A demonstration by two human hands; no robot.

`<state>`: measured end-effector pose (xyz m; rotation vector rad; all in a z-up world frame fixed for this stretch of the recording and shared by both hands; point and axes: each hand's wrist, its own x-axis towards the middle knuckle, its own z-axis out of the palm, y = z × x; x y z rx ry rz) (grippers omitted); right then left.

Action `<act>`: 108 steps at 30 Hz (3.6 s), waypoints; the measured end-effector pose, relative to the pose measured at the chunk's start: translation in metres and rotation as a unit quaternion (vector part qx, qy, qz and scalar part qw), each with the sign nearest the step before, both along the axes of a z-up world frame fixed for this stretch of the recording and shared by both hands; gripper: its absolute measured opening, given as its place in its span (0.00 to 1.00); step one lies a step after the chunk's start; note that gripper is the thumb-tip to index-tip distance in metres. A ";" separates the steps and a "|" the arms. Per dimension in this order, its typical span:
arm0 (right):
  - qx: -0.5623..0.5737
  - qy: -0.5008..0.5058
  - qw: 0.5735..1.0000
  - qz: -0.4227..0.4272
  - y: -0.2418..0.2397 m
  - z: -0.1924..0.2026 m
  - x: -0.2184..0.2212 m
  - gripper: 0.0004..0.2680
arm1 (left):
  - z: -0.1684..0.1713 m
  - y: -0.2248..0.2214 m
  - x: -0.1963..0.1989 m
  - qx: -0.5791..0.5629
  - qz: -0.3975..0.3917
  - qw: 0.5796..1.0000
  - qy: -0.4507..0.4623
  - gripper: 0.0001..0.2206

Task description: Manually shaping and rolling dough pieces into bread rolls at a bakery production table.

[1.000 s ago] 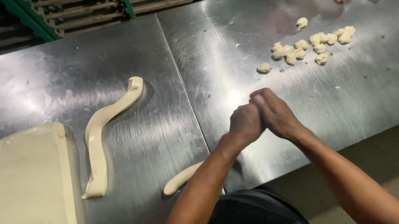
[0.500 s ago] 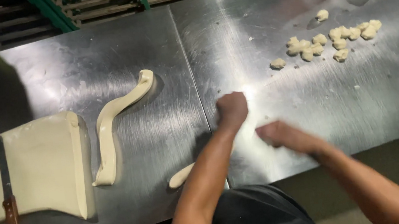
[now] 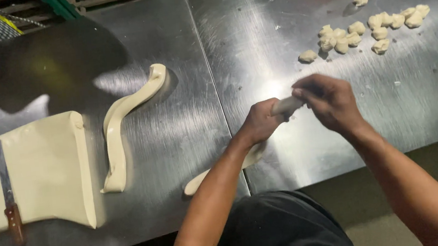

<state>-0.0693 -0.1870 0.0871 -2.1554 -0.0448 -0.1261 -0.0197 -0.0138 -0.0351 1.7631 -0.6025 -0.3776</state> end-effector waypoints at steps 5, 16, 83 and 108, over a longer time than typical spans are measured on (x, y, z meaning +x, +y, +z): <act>-0.072 -0.027 0.997 -0.017 0.008 -0.009 -0.005 0.08 | 0.028 -0.011 -0.010 0.029 0.068 0.994 0.077 0.10; -0.017 -0.155 0.987 0.029 0.006 -0.046 -0.007 0.10 | 0.056 -0.037 -0.020 0.194 0.085 0.976 -0.050 0.11; -0.182 -0.102 0.971 0.119 0.015 -0.039 -0.005 0.11 | 0.022 0.018 -0.015 0.046 0.027 0.995 -0.085 0.32; -0.254 -0.131 0.941 0.183 0.027 0.002 -0.012 0.04 | -0.003 0.049 0.032 0.375 0.164 0.912 -0.038 0.19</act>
